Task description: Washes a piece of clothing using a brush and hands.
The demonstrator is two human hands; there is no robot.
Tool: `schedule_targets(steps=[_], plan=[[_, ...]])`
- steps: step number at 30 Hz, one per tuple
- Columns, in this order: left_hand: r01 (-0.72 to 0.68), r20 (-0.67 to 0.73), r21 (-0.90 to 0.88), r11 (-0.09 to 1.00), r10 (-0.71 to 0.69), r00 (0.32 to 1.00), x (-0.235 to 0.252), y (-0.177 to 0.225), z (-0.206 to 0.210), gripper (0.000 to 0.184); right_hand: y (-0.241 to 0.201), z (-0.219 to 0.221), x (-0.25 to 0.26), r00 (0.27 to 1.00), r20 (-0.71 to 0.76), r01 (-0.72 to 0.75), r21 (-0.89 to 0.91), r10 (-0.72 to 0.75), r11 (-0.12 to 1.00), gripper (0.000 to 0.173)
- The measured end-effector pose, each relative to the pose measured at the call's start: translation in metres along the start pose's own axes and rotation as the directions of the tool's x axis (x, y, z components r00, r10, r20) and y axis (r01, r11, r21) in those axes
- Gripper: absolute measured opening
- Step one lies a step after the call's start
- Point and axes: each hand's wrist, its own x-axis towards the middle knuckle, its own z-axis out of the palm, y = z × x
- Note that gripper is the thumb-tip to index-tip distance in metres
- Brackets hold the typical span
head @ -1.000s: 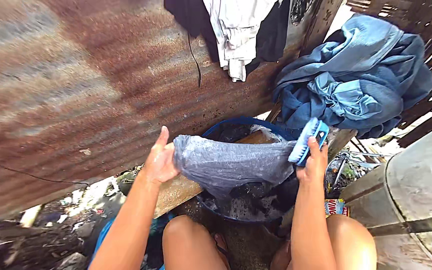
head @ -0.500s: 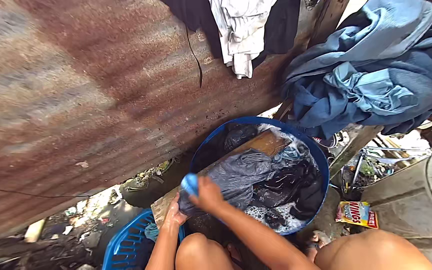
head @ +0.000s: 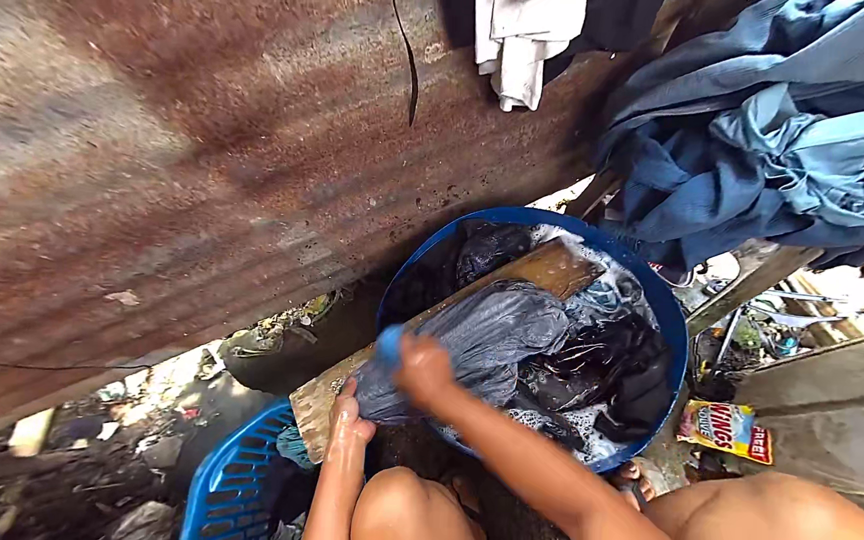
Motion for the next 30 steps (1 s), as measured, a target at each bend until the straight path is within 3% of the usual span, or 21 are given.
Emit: schedule_targets(steps=[2,3,4,6,9,11,13,15,16,18,20,21,22,24,26,30], plan=[[-0.018,-0.028,-0.020,1.000,0.017,0.999,-0.002,0.002,-0.003,0.034,-0.031,0.013,-0.022,0.960,0.240,0.154,-0.007,-0.148,0.988,0.062],[-0.012,-0.010,-0.032,0.999,0.012,1.000,-0.004,0.002,-0.010,0.038,-0.023,0.002,-0.017,0.952,0.264,0.172,-0.043,-0.155,0.984,0.061],[-0.008,-0.006,-0.035,0.999,0.008,1.000,-0.003,0.002,-0.013,0.040,-0.003,-0.014,-0.003,0.967,0.218,0.159,-0.094,-0.135,0.983,0.059],[0.001,-0.017,-0.031,1.000,-0.002,1.000,-0.001,0.001,-0.012,0.041,0.060,-0.063,0.031,1.000,-0.015,0.004,-0.205,-0.007,0.979,0.056],[-0.003,-0.011,-0.014,1.000,0.003,1.000,0.003,0.004,-0.008,0.041,0.140,-0.154,0.065,0.908,-0.237,-0.390,-0.173,0.346,0.905,0.071],[0.002,-0.023,-0.012,1.000,-0.002,1.000,0.007,0.004,-0.007,0.043,0.170,-0.185,0.060,0.818,-0.313,-0.514,-0.019,0.483,0.858,0.076],[-0.025,-0.029,0.032,0.999,0.026,0.999,0.009,0.004,-0.001,0.044,0.179,-0.190,0.041,0.757,-0.374,-0.472,0.256,0.536,0.844,0.078],[-0.111,-0.011,0.225,0.968,0.116,0.993,0.001,0.003,0.006,0.045,0.174,-0.158,0.008,0.732,-0.384,-0.376,0.460,0.562,0.804,0.077],[-0.185,0.056,0.389,0.903,0.177,0.983,-0.007,0.003,0.011,0.047,0.167,-0.136,-0.008,0.737,-0.360,-0.359,0.508,0.572,0.783,0.075],[-0.352,0.306,0.694,0.628,0.185,0.934,-0.019,0.006,0.019,0.056,0.150,-0.097,-0.034,0.770,-0.295,-0.379,0.502,0.566,0.777,0.074],[-0.439,0.451,0.850,0.291,0.028,0.892,-0.027,0.007,0.027,0.057,0.136,-0.083,-0.055,0.821,-0.215,-0.394,0.457,0.529,0.797,0.075],[-0.450,0.466,0.875,0.177,-0.062,0.882,-0.033,0.007,0.032,0.051,0.134,-0.087,-0.063,0.837,-0.182,-0.389,0.462,0.515,0.797,0.075],[-0.454,0.471,0.879,0.145,-0.121,0.874,-0.041,0.010,0.037,0.045,0.136,-0.096,-0.069,0.839,-0.180,-0.367,0.509,0.513,0.779,0.073],[-0.474,0.517,0.830,0.293,-0.086,0.852,-0.063,0.024,0.046,0.037,0.144,-0.125,-0.079,0.804,-0.284,-0.237,0.653,0.523,0.719,0.066],[-0.519,0.568,0.700,0.490,0.058,0.821,-0.093,0.045,0.056,0.032,0.150,-0.164,-0.089,0.743,-0.435,-0.050,0.721,0.508,0.691,0.062],[-0.618,0.641,0.465,0.633,0.241,0.729,-0.161,0.091,0.073,0.024,0.131,-0.257,-0.108,0.639,-0.651,0.186,0.648,0.411,0.739,0.063]])
